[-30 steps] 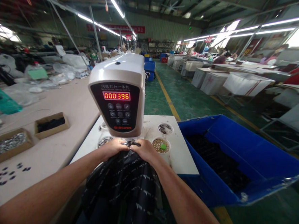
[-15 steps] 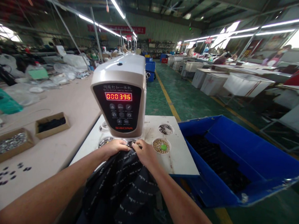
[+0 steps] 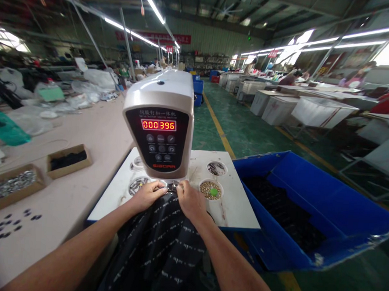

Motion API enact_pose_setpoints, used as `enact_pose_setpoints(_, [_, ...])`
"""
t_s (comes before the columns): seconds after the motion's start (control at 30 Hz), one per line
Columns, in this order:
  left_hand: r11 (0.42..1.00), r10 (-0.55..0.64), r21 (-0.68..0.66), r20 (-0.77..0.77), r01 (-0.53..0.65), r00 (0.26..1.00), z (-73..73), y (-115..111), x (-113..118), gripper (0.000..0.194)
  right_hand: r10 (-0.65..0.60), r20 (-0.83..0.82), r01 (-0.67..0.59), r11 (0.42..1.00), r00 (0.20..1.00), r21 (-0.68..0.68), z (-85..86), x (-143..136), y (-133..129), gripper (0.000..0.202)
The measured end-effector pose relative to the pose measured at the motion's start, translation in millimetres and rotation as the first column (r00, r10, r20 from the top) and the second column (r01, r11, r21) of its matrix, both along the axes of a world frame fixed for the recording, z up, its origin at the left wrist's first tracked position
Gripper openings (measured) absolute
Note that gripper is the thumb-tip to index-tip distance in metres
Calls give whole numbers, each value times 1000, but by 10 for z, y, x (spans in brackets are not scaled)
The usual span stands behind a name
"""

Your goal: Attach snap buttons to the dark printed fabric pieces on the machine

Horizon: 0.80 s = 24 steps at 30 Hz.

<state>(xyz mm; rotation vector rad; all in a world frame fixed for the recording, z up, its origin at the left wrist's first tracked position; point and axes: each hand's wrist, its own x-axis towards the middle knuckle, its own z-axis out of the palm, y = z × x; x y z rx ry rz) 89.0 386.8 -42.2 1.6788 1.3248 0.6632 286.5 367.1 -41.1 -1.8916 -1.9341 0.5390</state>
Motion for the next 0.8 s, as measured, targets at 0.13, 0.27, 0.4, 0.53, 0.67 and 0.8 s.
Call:
enact_pose_setpoints(0.13, [1000,1,19,-27,-1,1000,-46,16,-6,24,-5,22,5,1000,1000,6,-4,-9,5,34])
enact_pose_setpoints(0.27, [999,14,34,-42,-13,999,-69,18,1,23,-10,30,10,1000,1000,3,-1,-24,0,36])
enact_pose_setpoints(0.4, [999,8,37,-41,-6,999,-67,20,8,23,-17,22,17,1000,1000,-7,11,-28,-11,37])
enact_pose_setpoints(0.53, [999,14,45,-49,-12,999,-60,21,5,23,-15,-13,14,1000,1000,-6,1,-26,-13,37])
enact_pose_setpoints(0.67, [997,44,59,-58,-40,997,-9,-9,35,24,-14,-89,14,1000,996,-5,-9,-13,-4,36])
enact_pose_setpoints(0.8, [988,123,104,-74,-115,990,137,-157,54,30,13,-224,-14,1000,975,0,59,59,-52,32])
